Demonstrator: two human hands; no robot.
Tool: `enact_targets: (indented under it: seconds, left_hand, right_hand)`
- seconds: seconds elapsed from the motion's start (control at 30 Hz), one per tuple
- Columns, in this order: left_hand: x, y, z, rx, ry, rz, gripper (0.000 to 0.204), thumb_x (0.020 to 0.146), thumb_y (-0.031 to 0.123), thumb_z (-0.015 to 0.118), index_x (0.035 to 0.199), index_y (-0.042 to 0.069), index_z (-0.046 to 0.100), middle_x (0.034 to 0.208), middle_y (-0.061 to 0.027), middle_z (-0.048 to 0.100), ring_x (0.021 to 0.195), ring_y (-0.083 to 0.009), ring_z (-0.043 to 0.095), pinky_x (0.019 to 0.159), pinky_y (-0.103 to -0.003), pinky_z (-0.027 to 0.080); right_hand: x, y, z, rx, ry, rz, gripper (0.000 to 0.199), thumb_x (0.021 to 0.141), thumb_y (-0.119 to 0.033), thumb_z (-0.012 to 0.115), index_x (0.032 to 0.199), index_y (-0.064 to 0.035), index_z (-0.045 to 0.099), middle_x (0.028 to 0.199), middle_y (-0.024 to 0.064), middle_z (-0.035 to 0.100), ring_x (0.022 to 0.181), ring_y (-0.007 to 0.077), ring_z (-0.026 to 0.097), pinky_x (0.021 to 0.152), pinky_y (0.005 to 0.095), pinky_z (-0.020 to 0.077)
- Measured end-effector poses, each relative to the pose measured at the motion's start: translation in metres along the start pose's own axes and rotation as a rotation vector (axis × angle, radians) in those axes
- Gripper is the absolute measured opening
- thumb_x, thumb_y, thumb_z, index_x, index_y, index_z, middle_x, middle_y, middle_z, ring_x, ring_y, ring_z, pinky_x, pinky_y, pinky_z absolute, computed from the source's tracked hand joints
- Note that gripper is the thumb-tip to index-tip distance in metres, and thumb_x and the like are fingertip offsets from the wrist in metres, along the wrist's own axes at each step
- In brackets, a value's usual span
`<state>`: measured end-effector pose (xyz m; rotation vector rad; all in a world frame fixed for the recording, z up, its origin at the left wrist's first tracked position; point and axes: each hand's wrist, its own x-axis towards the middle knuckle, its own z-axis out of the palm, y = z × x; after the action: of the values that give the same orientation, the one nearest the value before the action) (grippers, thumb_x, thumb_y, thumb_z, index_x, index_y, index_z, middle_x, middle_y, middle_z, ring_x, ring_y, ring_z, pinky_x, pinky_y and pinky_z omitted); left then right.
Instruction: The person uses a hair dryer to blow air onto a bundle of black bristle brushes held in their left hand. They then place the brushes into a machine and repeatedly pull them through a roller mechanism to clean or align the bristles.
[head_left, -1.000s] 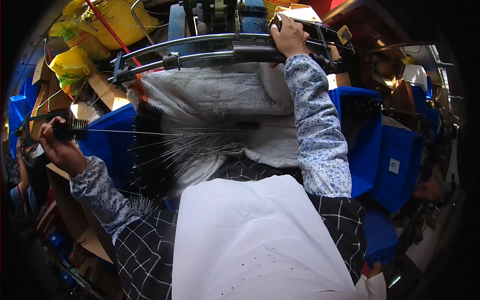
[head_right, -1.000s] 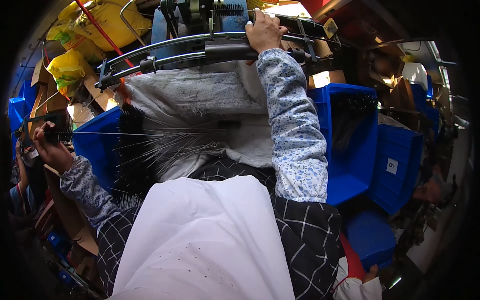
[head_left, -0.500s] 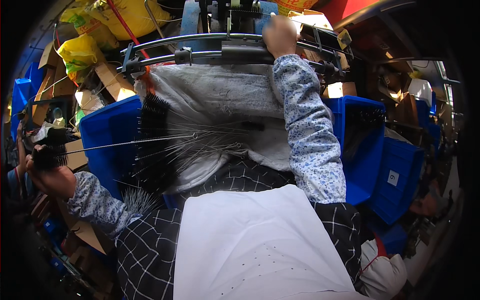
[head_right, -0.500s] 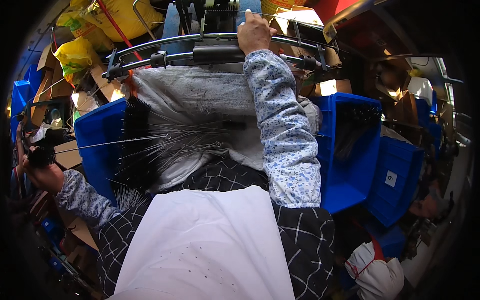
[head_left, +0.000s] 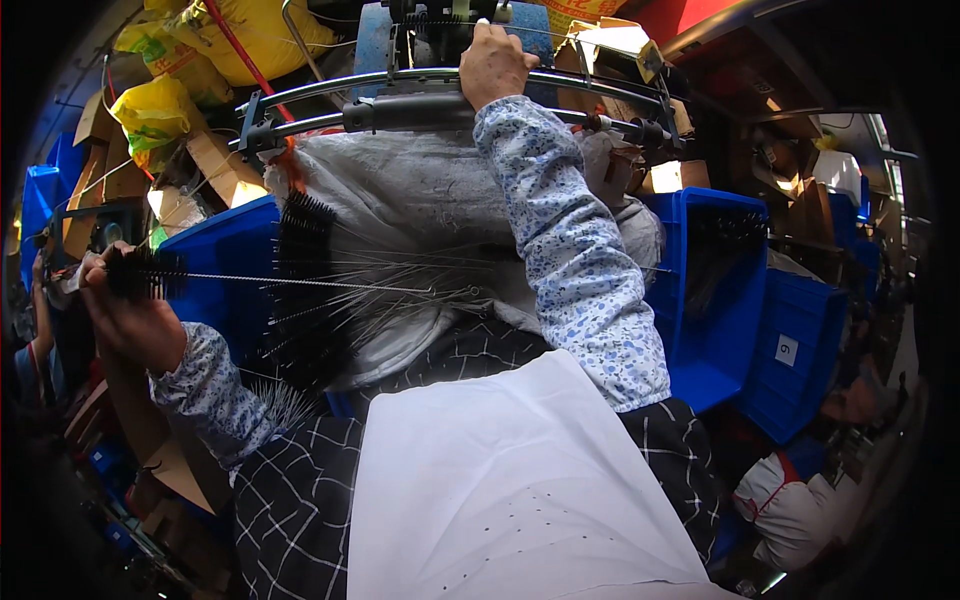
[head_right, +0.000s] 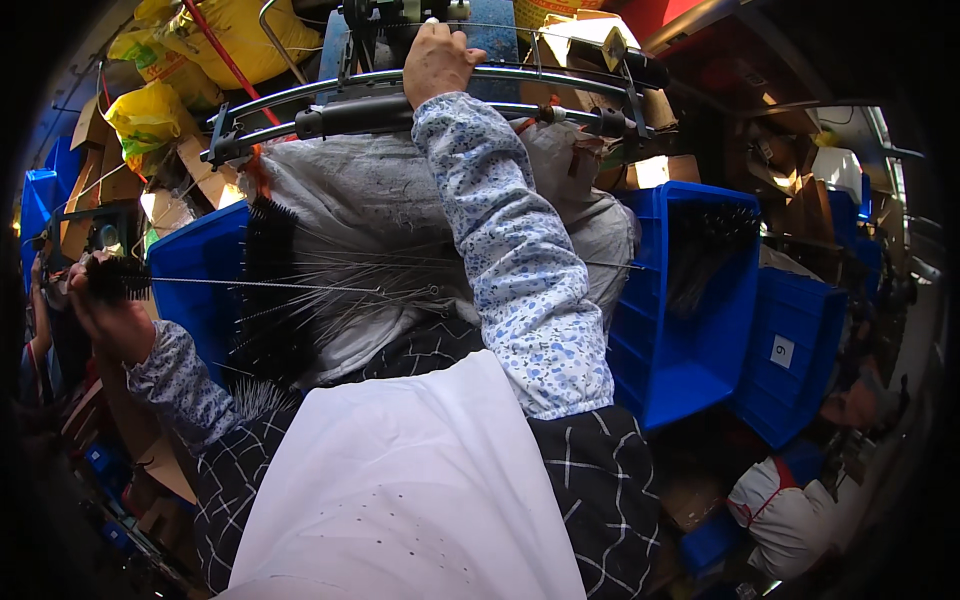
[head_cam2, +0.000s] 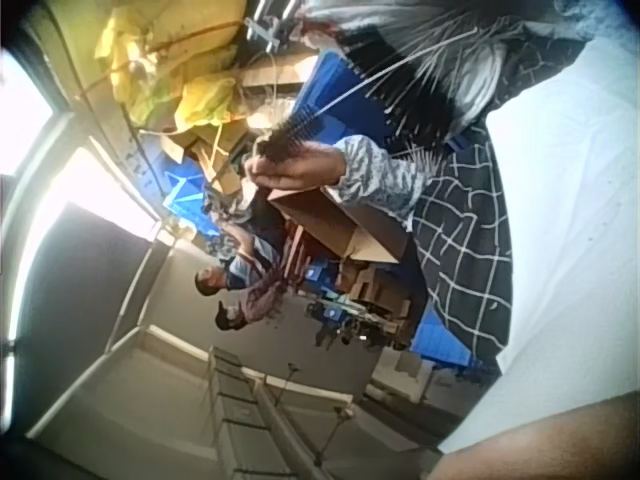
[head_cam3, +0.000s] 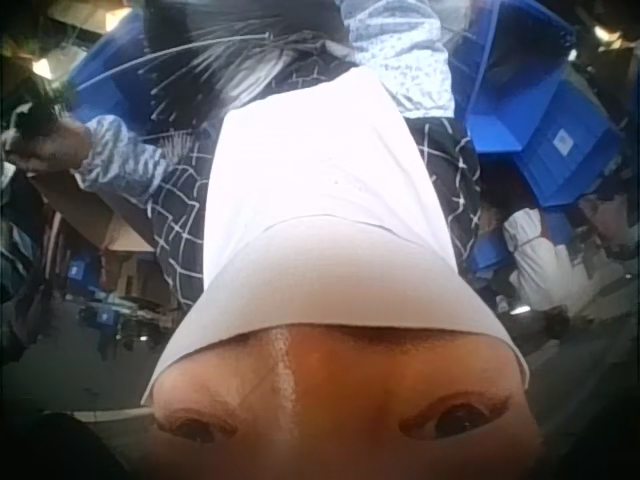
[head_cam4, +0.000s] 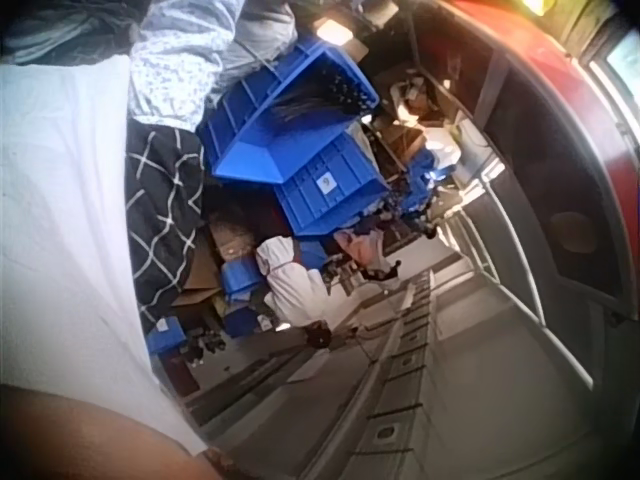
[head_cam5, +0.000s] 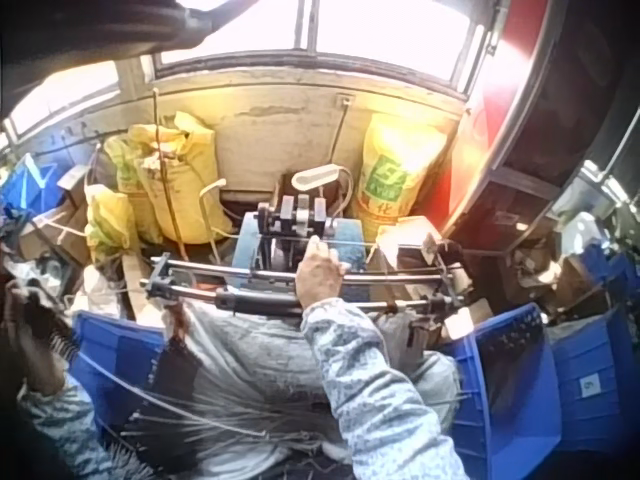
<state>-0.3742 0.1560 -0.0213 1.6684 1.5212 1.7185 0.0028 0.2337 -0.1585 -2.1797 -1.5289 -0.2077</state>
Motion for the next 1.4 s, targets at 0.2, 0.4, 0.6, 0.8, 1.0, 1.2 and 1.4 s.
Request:
enact_targets:
  seconds: [0.2, 0.4, 0.6, 0.8, 1.0, 1.2, 1.4]
  left_hand:
    - [-0.01, 0.007, 0.027, -0.454, -0.109, -0.171, 0.023, 0.086, 0.022, 0.047, 0.094, 0.001, 0.045, 0.086, -0.0128, 0.056, 0.079, -0.0165, 0.053, 0.073, -0.025, 0.043]
    - [-0.012, -0.012, 0.023, -0.568, -0.144, -0.216, 0.018, 0.086, 0.015, 0.048, 0.095, 0.0, 0.048, 0.093, -0.0107, 0.054, 0.087, -0.0186, 0.054, 0.079, -0.027, 0.043]
    - [-0.023, 0.002, 0.06, -0.588, -0.356, -0.304, 0.023, 0.088, 0.017, 0.043, 0.101, -0.002, 0.047, 0.098, -0.0118, 0.054, 0.089, -0.0149, 0.051, 0.084, -0.025, 0.039]
    - [-0.03, 0.005, 0.073, -0.643, -0.518, -0.403, 0.023, 0.089, 0.017, 0.04, 0.102, -0.001, 0.046, 0.099, -0.0098, 0.053, 0.091, -0.0139, 0.051, 0.084, -0.025, 0.039]
    - [-0.053, 0.024, 0.111, -0.701, -0.746, -0.471, 0.022, 0.088, 0.023, 0.044, 0.097, 0.003, 0.046, 0.096, -0.0042, 0.052, 0.086, -0.0094, 0.052, 0.073, -0.022, 0.046]
    - [-0.092, 0.028, 0.123, -0.546, -0.965, -0.477, 0.024, 0.089, 0.025, 0.04, 0.101, 0.004, 0.042, 0.097, -0.0047, 0.049, 0.081, -0.0094, 0.051, 0.071, -0.021, 0.045]
    - [-0.067, -0.033, 0.021, 0.242, -0.843, -0.295, 0.028, 0.087, 0.026, 0.047, 0.101, 0.002, 0.042, 0.084, -0.0047, 0.05, 0.066, -0.0101, 0.046, 0.061, -0.022, 0.04]
  right_hand:
    - [0.002, 0.03, -0.009, -0.01, -0.043, -0.019, 0.037, 0.074, -0.019, 0.054, 0.109, -0.0069, 0.052, 0.101, 0.0086, 0.056, 0.093, 0.0252, 0.054, 0.076, 0.046, 0.037]
    - [0.012, 0.102, -0.031, -0.038, -0.064, -0.052, 0.04, 0.075, -0.029, 0.054, 0.111, -0.0131, 0.053, 0.1, 0.0128, 0.058, 0.09, 0.029, 0.055, 0.078, 0.0431, 0.0411]
    - [0.054, 0.146, -0.041, -0.249, -0.223, -0.055, 0.036, 0.082, -0.041, 0.043, 0.104, -0.0163, 0.056, 0.1, 0.0143, 0.056, 0.095, 0.0298, 0.052, 0.079, 0.0364, 0.0414]
    - [0.032, 0.16, -0.113, -0.073, -0.431, -0.155, 0.027, 0.084, -0.031, 0.045, 0.106, -0.0169, 0.055, 0.088, 0.0131, 0.061, 0.08, 0.025, 0.059, 0.071, 0.0347, 0.0448]
    - [-0.061, 0.091, -0.177, 0.365, -0.904, -0.338, 0.041, 0.084, -0.027, 0.05, 0.114, -0.0005, 0.047, 0.107, 0.0185, 0.052, 0.1, 0.0286, 0.05, 0.085, 0.0339, 0.0398]
    - [-0.119, -0.017, -0.129, 0.973, -0.875, -0.217, 0.025, 0.086, -0.022, 0.043, 0.101, -0.0017, 0.049, 0.076, 0.0184, 0.058, 0.07, 0.0301, 0.057, 0.064, 0.0371, 0.0432]
    - [-0.023, 0.067, -0.059, 0.053, 0.087, -0.224, 0.022, 0.082, -0.023, 0.047, 0.098, -0.0129, 0.059, 0.082, 0.0074, 0.061, 0.075, 0.0247, 0.055, 0.069, 0.0364, 0.043]
